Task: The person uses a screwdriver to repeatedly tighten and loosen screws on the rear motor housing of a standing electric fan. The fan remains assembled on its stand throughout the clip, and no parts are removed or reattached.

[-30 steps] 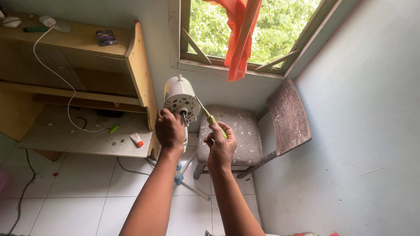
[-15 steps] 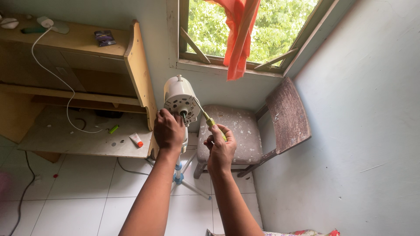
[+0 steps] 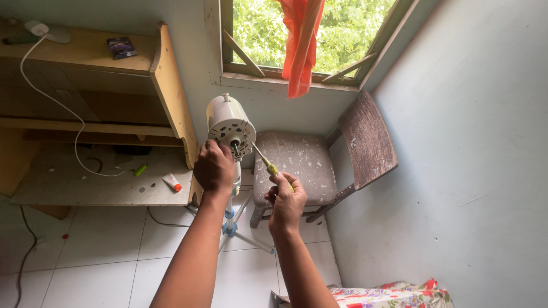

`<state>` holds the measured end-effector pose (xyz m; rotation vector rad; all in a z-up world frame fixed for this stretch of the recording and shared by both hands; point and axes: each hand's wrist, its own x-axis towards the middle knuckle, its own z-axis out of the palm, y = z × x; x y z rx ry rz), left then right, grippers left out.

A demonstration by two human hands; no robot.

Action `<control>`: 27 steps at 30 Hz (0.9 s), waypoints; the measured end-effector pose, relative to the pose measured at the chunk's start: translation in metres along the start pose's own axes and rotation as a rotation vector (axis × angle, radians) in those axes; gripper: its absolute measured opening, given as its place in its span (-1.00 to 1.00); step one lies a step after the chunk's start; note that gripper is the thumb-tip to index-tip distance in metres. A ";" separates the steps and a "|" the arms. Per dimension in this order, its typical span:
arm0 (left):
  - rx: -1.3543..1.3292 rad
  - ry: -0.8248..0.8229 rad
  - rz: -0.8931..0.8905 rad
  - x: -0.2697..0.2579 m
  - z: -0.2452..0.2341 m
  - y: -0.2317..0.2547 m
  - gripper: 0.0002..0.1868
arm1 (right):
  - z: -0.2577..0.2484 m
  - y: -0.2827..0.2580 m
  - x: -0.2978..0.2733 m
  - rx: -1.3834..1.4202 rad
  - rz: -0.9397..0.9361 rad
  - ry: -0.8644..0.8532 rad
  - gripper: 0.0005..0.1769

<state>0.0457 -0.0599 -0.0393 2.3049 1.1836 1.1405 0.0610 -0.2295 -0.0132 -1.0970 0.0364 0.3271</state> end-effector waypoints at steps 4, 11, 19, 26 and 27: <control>-0.237 -0.028 -0.067 0.004 -0.004 -0.010 -0.80 | 0.002 0.005 -0.011 -0.055 0.060 0.033 -0.78; -0.676 -0.428 -0.465 0.010 -0.032 -0.025 -0.76 | 0.026 0.019 -0.031 -0.089 0.040 -0.027 -0.78; -1.226 -0.856 -0.733 0.012 -0.037 -0.039 -0.84 | 0.049 0.039 -0.040 -0.070 -0.005 0.009 -0.78; -1.289 -0.885 -0.697 0.013 -0.038 -0.044 -0.88 | 0.054 0.051 -0.046 -0.025 -0.025 -0.014 -0.77; -1.293 -0.883 -0.699 0.014 -0.040 -0.044 -0.88 | 0.055 0.051 -0.047 -0.034 -0.017 -0.018 -0.77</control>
